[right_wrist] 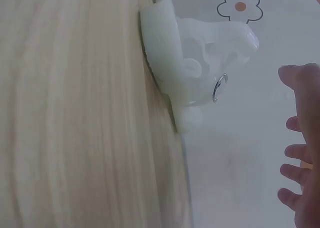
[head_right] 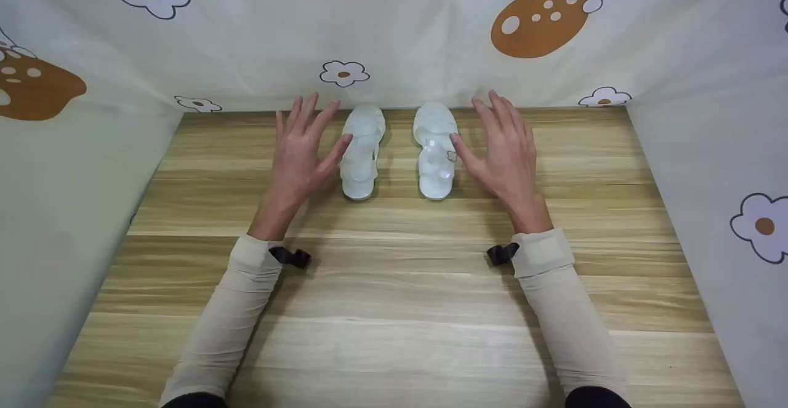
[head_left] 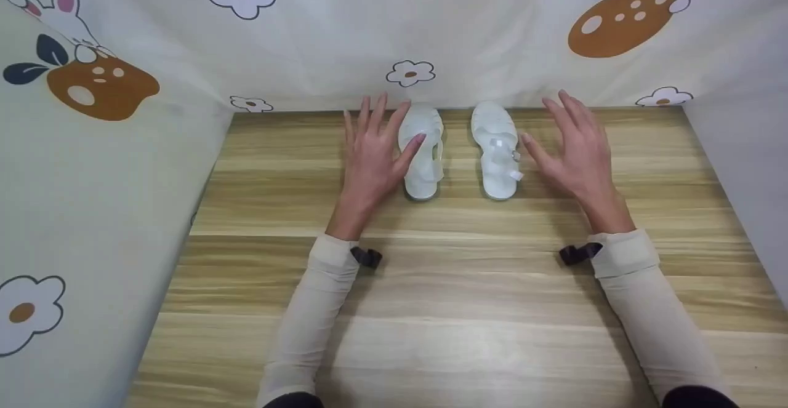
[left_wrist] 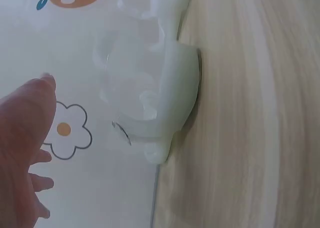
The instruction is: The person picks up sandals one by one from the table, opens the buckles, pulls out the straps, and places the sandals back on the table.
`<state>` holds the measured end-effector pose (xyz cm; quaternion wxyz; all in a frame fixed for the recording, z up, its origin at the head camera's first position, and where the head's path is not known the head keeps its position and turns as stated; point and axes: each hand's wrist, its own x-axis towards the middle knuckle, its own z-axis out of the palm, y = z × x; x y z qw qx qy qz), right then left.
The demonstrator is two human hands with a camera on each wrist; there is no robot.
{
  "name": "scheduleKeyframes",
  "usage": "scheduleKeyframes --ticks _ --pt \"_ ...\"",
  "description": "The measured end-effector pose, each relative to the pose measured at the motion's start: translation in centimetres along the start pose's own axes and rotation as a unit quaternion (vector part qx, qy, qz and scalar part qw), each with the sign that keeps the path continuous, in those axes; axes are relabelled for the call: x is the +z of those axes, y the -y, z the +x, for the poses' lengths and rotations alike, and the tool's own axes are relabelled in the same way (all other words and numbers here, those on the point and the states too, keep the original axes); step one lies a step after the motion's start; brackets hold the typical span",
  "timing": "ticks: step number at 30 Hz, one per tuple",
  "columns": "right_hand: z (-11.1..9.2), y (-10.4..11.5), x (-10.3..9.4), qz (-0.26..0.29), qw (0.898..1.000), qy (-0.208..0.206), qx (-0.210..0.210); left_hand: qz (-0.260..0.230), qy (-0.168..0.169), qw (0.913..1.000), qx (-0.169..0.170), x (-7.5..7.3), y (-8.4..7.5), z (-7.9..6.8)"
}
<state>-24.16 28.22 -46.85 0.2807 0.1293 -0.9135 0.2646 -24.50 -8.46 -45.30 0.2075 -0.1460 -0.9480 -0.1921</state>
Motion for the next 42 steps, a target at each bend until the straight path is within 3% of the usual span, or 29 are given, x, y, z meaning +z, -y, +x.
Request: scheduleKeyframes --ticks 7,12,17,22,33,38,42 --pt "-0.6 0.0 0.3 0.019 0.998 0.041 0.032 -0.04 -0.013 0.9975 0.057 0.6 -1.8 -0.4" --pt "-0.9 0.0 0.8 0.071 0.994 0.067 0.048 -0.072 0.0 0.995 0.069 1.3 -3.3 -0.6" --pt "-1.0 0.1 1.3 0.15 0.982 0.091 0.075 -0.108 0.033 0.9914 0.066 2.1 -5.1 -0.4" --pt "-1.1 0.3 1.6 0.187 0.968 0.124 0.11 -0.139 0.061 0.9858 0.072 3.0 -7.2 -0.2" --pt "-1.5 -0.1 1.9 0.227 0.942 0.181 0.17 -0.128 0.127 0.9786 0.1 4.9 -11.4 0.2" --pt "-1.8 -0.3 2.3 0.255 0.927 0.194 0.195 -0.134 0.189 0.9698 0.077 6.1 -12.3 0.0" --pt "-1.9 -0.6 2.6 0.26 0.921 0.207 0.205 -0.167 0.214 0.9614 0.048 6.9 -12.5 -0.2"
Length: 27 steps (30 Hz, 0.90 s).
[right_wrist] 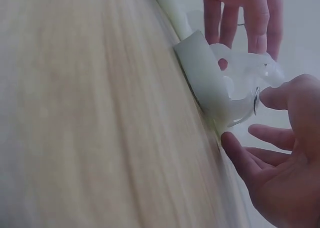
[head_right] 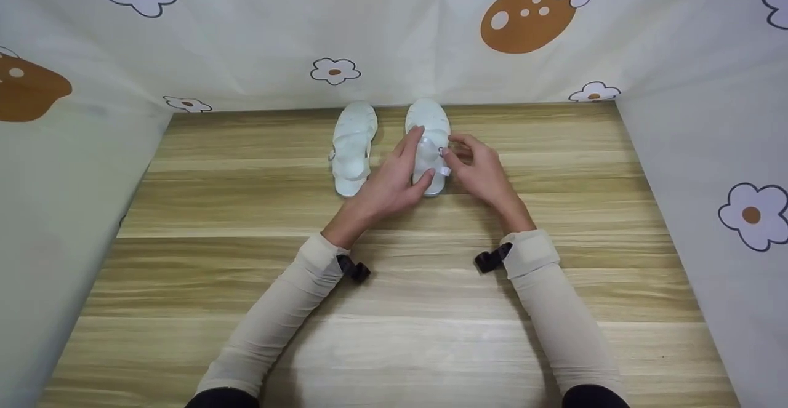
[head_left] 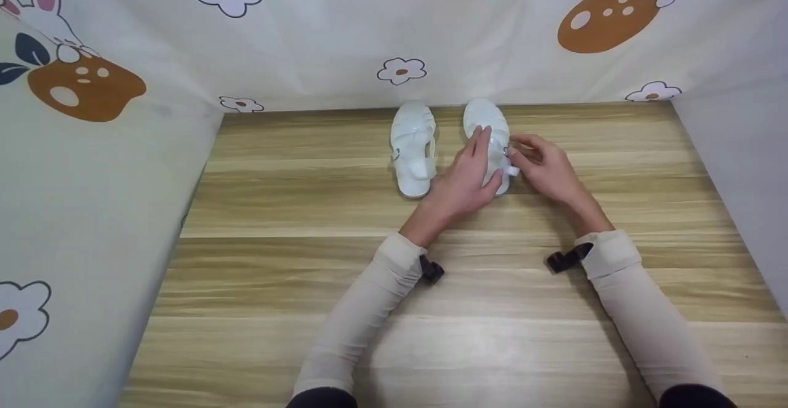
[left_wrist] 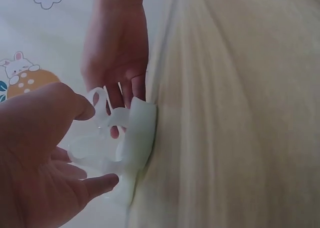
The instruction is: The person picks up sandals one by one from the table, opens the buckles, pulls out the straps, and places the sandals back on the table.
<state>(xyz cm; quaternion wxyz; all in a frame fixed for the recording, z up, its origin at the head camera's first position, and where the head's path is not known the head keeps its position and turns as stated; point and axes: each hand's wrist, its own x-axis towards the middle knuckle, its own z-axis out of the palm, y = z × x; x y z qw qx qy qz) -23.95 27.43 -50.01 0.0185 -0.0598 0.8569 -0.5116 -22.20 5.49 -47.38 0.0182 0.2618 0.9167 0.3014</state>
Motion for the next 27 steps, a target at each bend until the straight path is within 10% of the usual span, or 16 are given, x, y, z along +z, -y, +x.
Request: scheduleKeyframes --ticks 27 --pt "0.2 -0.8 0.6 0.055 0.998 0.015 0.039 -0.2 -0.011 0.9765 -0.081 1.6 2.1 0.4"
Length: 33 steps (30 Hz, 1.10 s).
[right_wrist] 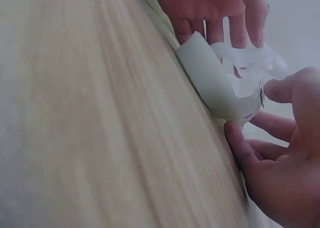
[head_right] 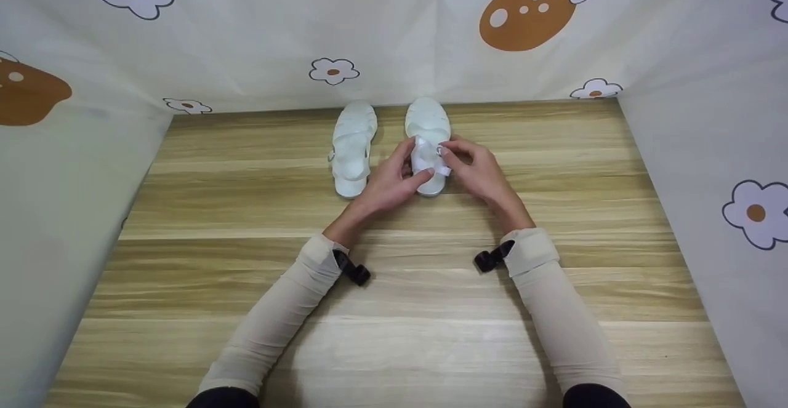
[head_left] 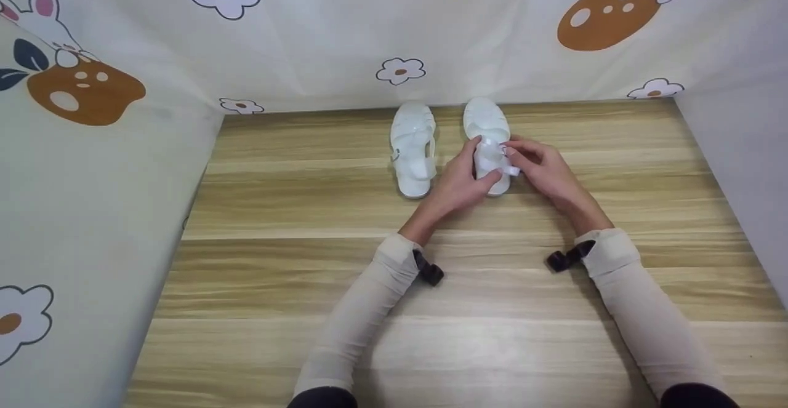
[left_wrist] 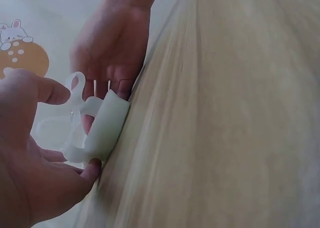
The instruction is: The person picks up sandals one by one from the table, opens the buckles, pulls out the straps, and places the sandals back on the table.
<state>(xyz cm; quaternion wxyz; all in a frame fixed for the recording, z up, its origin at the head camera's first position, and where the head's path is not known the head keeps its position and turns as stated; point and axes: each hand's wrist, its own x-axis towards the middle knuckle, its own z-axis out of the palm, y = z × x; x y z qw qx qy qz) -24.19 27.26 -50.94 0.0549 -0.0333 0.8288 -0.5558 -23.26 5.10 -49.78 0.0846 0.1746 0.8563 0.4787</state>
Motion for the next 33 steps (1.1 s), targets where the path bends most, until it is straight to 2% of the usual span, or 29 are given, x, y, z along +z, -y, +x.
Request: scheduleKeyframes --ticks 6,20,29,33 --pt "-0.1 0.2 0.1 0.016 1.0 0.003 0.001 -0.038 -0.012 0.9992 0.005 0.1 0.3 -0.2" --pt "-0.7 0.3 0.3 0.026 0.999 0.008 -0.039 -0.041 -0.031 0.9978 0.042 0.1 0.5 -1.8" --pt "-2.0 0.6 0.3 0.013 0.999 0.019 -0.046 -0.042 -0.031 0.9959 0.074 -0.6 0.6 -3.8" --pt "-2.8 0.6 0.3 0.008 0.998 0.035 -0.055 -0.052 -0.015 0.9964 0.065 -0.7 0.5 -5.0"
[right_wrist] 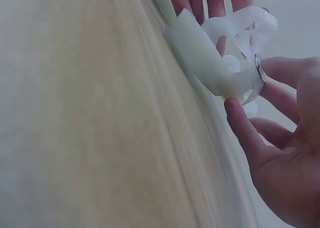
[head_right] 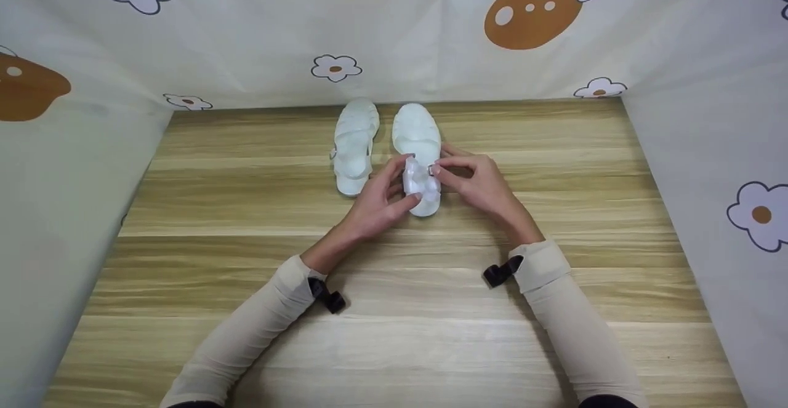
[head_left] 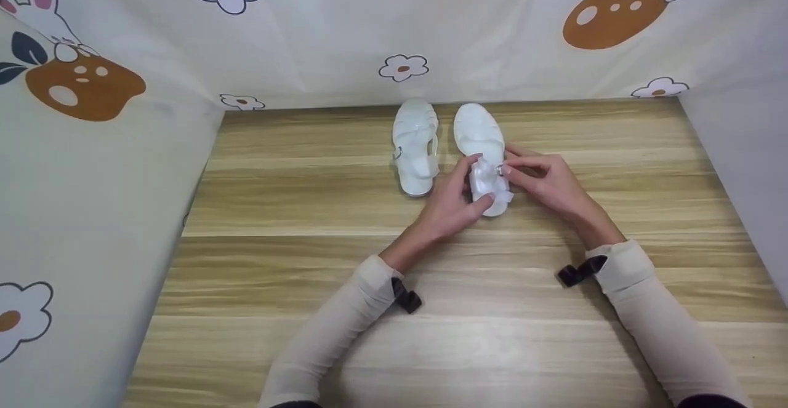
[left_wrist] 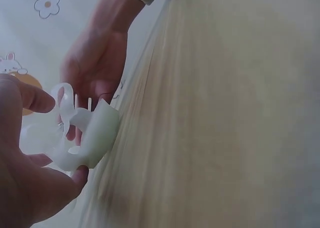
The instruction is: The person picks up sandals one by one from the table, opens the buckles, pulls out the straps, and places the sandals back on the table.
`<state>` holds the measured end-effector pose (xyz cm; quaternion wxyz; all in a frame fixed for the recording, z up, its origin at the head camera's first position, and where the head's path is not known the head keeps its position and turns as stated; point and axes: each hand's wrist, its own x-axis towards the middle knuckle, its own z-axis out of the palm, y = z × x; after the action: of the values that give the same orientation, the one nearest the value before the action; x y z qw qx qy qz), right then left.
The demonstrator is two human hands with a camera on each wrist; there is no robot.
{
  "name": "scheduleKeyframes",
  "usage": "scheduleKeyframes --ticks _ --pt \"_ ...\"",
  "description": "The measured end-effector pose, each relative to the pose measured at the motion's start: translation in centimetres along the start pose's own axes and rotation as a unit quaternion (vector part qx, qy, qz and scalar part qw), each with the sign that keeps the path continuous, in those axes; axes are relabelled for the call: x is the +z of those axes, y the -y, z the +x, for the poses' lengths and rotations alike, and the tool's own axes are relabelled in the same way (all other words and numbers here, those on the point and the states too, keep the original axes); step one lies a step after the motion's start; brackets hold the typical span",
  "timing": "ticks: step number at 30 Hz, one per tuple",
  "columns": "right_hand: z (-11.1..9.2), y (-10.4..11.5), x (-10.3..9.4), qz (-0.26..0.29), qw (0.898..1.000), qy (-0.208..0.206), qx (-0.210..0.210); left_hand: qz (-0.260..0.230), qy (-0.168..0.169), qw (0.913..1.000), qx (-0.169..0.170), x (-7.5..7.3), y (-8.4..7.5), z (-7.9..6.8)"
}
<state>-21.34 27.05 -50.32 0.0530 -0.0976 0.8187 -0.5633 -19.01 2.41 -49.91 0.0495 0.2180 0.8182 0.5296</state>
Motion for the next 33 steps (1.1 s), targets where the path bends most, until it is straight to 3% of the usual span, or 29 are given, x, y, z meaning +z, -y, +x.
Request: scheduleKeyframes --ticks 8,15,21,27,33 --pt "-1.6 0.1 0.0 -0.022 0.999 0.027 -0.031 0.009 0.029 0.9995 -0.012 -0.1 -0.8 -2.0" --pt "-2.5 0.5 0.0 -0.014 0.999 0.041 -0.033 0.014 0.046 0.9989 -0.004 -0.3 -1.3 -3.3" --pt "-2.9 0.7 -0.3 -0.059 0.995 0.071 -0.025 0.018 0.062 0.9979 -0.002 -0.6 -1.3 -3.9" --pt "-3.0 0.8 -0.5 -0.103 0.992 0.076 -0.019 0.028 0.04 0.9986 -0.021 -0.7 -1.0 -3.8" --pt "-2.5 0.7 -0.6 -0.108 0.99 0.077 -0.054 0.071 0.004 0.9973 -0.018 -0.8 -1.0 -3.4"
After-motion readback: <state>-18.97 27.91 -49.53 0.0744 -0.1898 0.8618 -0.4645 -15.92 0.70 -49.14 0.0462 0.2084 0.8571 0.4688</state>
